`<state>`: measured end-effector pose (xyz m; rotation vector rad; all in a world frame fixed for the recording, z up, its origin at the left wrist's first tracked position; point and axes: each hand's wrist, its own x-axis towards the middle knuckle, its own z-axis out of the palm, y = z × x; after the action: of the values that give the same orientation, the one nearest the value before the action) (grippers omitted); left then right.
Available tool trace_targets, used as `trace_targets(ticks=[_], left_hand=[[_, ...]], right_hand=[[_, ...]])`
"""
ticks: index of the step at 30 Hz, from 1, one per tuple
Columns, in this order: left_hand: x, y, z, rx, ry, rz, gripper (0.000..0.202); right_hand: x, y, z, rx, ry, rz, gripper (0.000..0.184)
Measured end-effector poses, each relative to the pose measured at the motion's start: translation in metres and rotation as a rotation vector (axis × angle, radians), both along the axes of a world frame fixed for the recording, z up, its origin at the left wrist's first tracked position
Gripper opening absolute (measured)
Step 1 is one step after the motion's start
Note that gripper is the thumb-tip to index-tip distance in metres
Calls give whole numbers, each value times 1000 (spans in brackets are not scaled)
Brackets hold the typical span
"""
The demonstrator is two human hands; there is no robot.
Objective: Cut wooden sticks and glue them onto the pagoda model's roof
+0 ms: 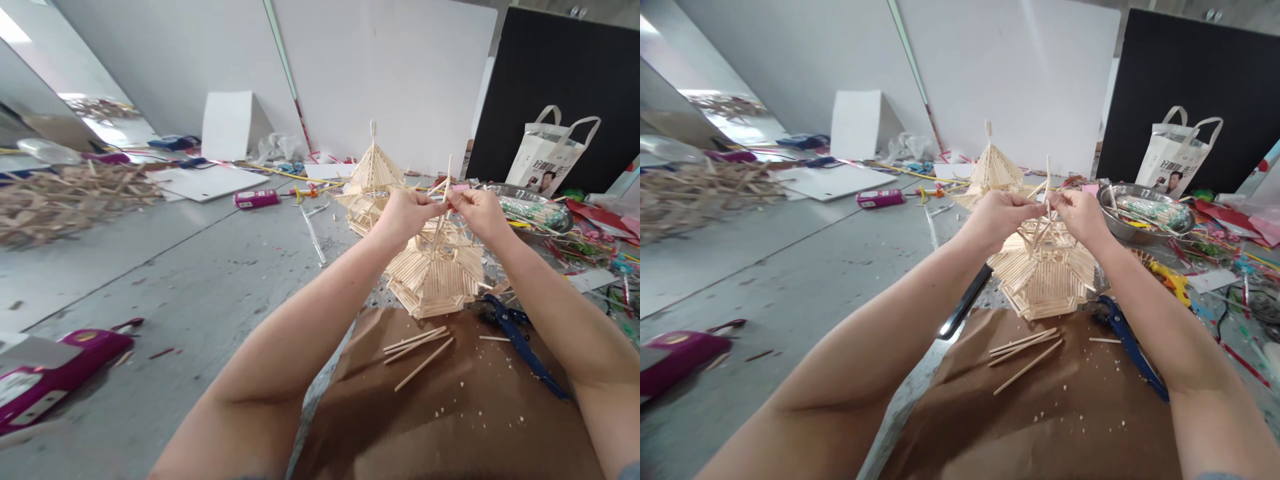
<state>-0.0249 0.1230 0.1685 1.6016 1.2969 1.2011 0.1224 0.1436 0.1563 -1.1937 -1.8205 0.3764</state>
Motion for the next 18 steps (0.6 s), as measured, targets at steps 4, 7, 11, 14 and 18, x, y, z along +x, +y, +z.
trace_targets(ticks=[4,7,11,14,18], left_hand=[[0,2,-2,3,1,4,20],[0,5,-4,11,-16,-15,20],[0,5,-3,5,-15,-6,19],[1,3,-1,-3,-11,2,17],[1,1,0,-1,-26,1,17]], right_hand=[[-1,-1,1,7,-20,-23,61],[-2,-1,2,10,-28,-26,62],[-1,0,2,20,-39,-27,63],[-1,0,2,21,-38,-31,62],[-1,1,1,19,-30,-29,61]])
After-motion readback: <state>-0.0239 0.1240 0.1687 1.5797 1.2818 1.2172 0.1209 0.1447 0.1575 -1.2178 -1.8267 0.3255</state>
